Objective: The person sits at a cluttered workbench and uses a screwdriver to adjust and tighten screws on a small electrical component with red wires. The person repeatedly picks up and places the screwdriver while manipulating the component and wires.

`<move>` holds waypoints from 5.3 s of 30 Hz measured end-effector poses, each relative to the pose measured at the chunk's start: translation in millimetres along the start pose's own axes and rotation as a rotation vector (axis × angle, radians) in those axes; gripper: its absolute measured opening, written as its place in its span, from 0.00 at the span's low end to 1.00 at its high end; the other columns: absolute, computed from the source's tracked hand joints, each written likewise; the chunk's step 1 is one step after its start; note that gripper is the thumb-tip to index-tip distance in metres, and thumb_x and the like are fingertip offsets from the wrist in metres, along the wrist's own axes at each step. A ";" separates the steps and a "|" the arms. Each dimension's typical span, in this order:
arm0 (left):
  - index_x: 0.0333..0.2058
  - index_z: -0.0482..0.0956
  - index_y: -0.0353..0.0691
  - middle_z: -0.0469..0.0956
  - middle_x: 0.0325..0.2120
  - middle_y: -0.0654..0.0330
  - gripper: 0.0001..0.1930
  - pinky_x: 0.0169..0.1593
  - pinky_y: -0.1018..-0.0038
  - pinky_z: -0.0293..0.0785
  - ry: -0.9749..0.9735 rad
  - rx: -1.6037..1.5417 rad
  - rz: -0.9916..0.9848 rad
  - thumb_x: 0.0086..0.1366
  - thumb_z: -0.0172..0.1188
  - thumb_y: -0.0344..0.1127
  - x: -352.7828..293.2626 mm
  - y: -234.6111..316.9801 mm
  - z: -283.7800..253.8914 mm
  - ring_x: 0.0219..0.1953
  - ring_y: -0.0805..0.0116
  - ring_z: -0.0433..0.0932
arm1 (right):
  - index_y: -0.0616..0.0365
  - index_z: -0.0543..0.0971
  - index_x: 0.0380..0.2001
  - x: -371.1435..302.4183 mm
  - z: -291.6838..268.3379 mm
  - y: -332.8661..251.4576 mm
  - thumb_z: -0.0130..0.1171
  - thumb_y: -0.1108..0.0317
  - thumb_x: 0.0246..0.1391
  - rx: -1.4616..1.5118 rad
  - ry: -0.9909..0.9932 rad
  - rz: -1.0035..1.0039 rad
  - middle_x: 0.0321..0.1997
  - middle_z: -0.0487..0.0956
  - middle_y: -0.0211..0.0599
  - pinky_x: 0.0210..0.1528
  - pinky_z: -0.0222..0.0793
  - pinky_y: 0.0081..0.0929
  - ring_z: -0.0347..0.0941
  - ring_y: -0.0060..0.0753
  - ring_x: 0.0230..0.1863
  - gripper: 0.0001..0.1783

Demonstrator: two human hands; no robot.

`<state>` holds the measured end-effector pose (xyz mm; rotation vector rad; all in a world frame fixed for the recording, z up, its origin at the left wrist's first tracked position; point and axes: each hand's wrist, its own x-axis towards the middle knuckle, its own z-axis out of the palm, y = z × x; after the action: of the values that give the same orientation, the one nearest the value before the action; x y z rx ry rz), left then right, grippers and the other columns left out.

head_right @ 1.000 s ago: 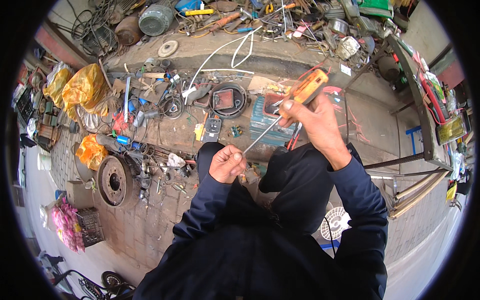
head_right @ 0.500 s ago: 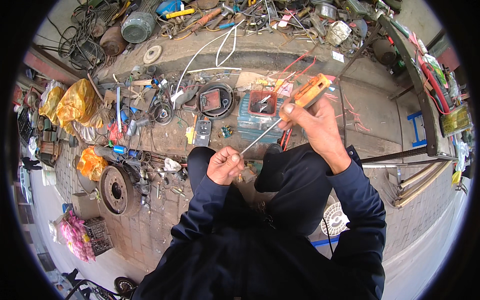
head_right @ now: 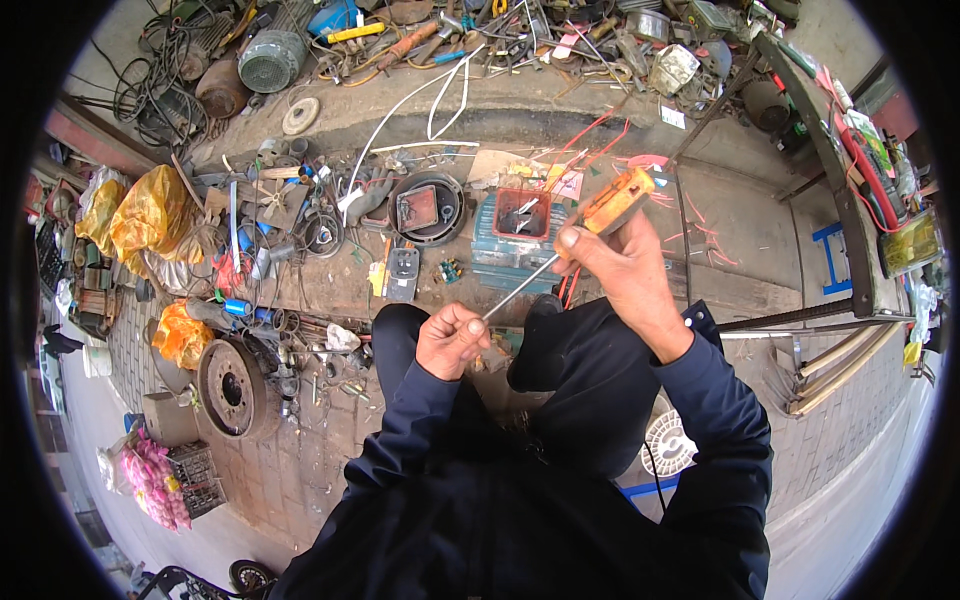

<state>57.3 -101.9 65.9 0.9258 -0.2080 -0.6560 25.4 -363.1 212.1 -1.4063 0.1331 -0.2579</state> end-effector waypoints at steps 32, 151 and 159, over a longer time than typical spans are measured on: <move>0.40 0.80 0.38 0.83 0.29 0.58 0.04 0.27 0.81 0.61 -0.025 -0.193 0.085 0.73 0.65 0.31 163.0 26.4 -30.5 0.21 0.83 0.66 | 0.59 0.74 0.50 131.4 -25.6 -48.2 0.65 0.68 0.67 -0.319 0.022 -0.081 0.41 0.86 0.41 0.28 0.77 0.21 0.78 0.22 0.26 0.14; 0.39 0.79 0.34 0.83 0.34 0.43 0.21 0.47 0.55 0.75 0.090 1.040 -0.142 0.76 0.55 0.50 229.6 -55.6 -96.3 0.41 0.44 0.83 | 0.63 0.73 0.50 233.6 39.8 41.3 0.65 0.53 0.60 -1.453 -0.431 -0.186 0.41 0.85 0.58 0.46 0.77 0.54 0.83 0.62 0.44 0.26; 0.46 0.79 0.36 0.83 0.42 0.36 0.23 0.53 0.47 0.75 0.064 1.075 -0.162 0.75 0.53 0.54 230.7 -50.8 -95.4 0.49 0.33 0.81 | 0.65 0.75 0.45 240.3 39.7 42.1 0.64 0.51 0.61 -1.474 -0.413 -0.352 0.30 0.84 0.56 0.41 0.78 0.56 0.83 0.64 0.37 0.26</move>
<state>258.8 -199.1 -56.1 2.0077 -0.4489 -0.6513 271.1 -380.8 191.6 -2.9218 -0.3571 -0.1258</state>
